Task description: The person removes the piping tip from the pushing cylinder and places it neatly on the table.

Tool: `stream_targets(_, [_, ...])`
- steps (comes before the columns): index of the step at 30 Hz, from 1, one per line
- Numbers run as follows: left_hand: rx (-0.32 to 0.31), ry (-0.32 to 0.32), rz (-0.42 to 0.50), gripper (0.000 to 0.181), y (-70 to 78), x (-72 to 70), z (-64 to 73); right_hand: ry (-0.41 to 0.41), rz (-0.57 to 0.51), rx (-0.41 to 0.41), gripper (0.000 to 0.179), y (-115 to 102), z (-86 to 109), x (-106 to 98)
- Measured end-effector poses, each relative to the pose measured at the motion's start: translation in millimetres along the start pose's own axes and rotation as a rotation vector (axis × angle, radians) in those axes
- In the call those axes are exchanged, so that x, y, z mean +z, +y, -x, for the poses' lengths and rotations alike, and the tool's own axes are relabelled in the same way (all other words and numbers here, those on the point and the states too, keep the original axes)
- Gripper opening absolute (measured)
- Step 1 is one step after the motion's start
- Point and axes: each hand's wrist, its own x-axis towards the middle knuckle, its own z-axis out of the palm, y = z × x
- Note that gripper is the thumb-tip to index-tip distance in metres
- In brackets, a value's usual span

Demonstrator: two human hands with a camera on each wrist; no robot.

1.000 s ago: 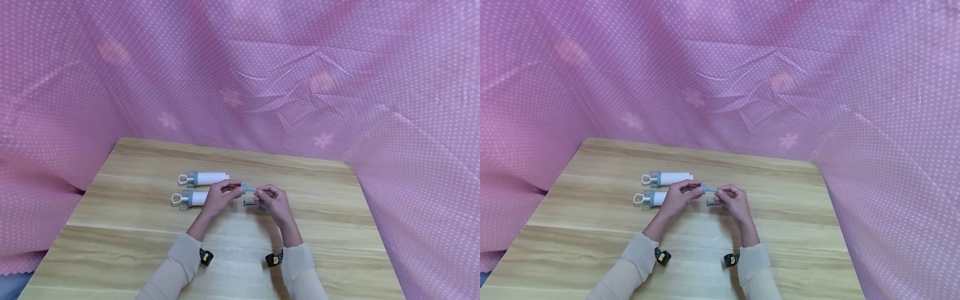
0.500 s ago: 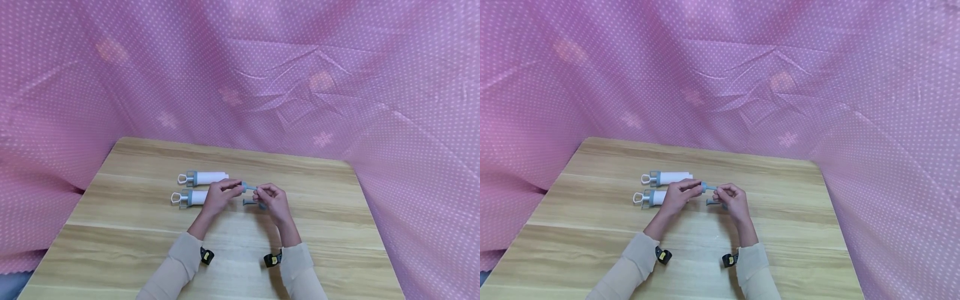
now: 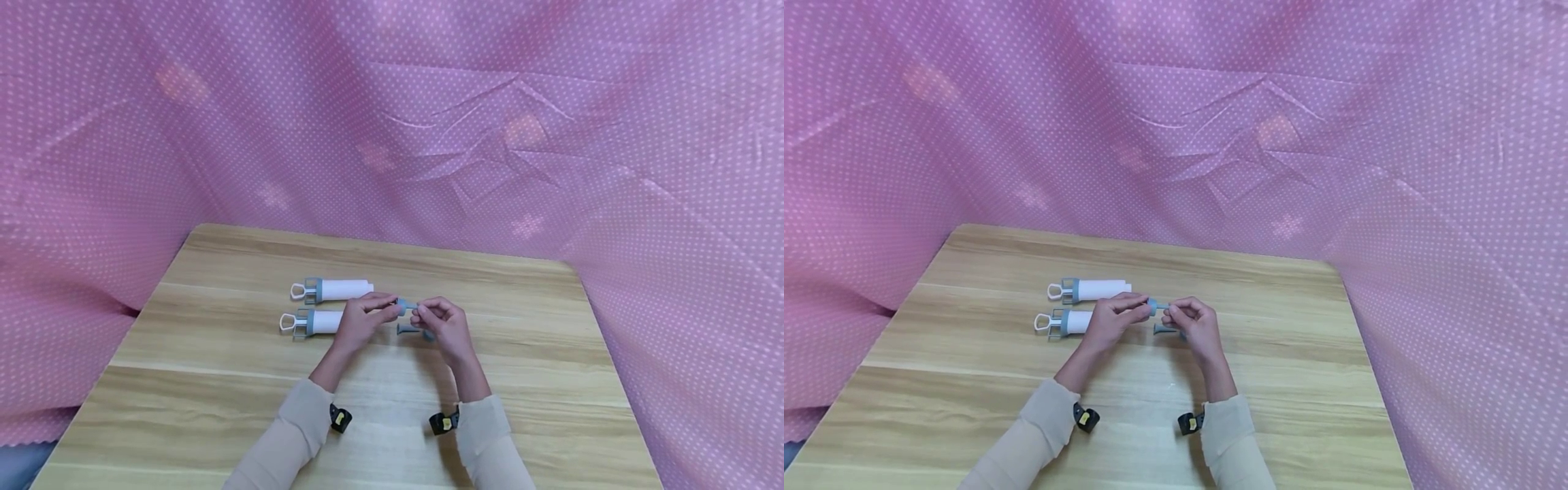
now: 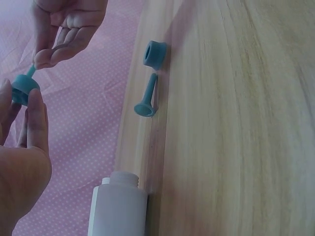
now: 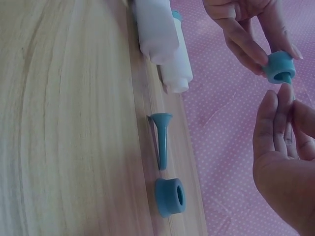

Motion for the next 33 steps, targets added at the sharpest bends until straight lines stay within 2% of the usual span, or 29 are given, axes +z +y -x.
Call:
stream_targets(7, [0.016,0.029,0.004,0.034,-0.3,0.9,0.6,-0.010,-0.009,-0.001,0.006,-1.5,0.4,2.4])
stream_targets(14, [0.057,0.044,-0.037,0.035,-1.5,0.2,2.3,-0.024,0.011,-0.001,0.005,-1.4,-0.7,2.6])
stream_targets(28, [0.067,0.055,-0.087,0.034,-3.4,3.0,5.7,-0.033,0.051,-0.011,0.006,-2.1,0.1,2.6])
stream_targets(33, [0.052,0.057,-0.092,0.035,-2.7,5.9,7.6,-0.046,0.055,-0.007,0.009,-2.2,1.1,1.4])
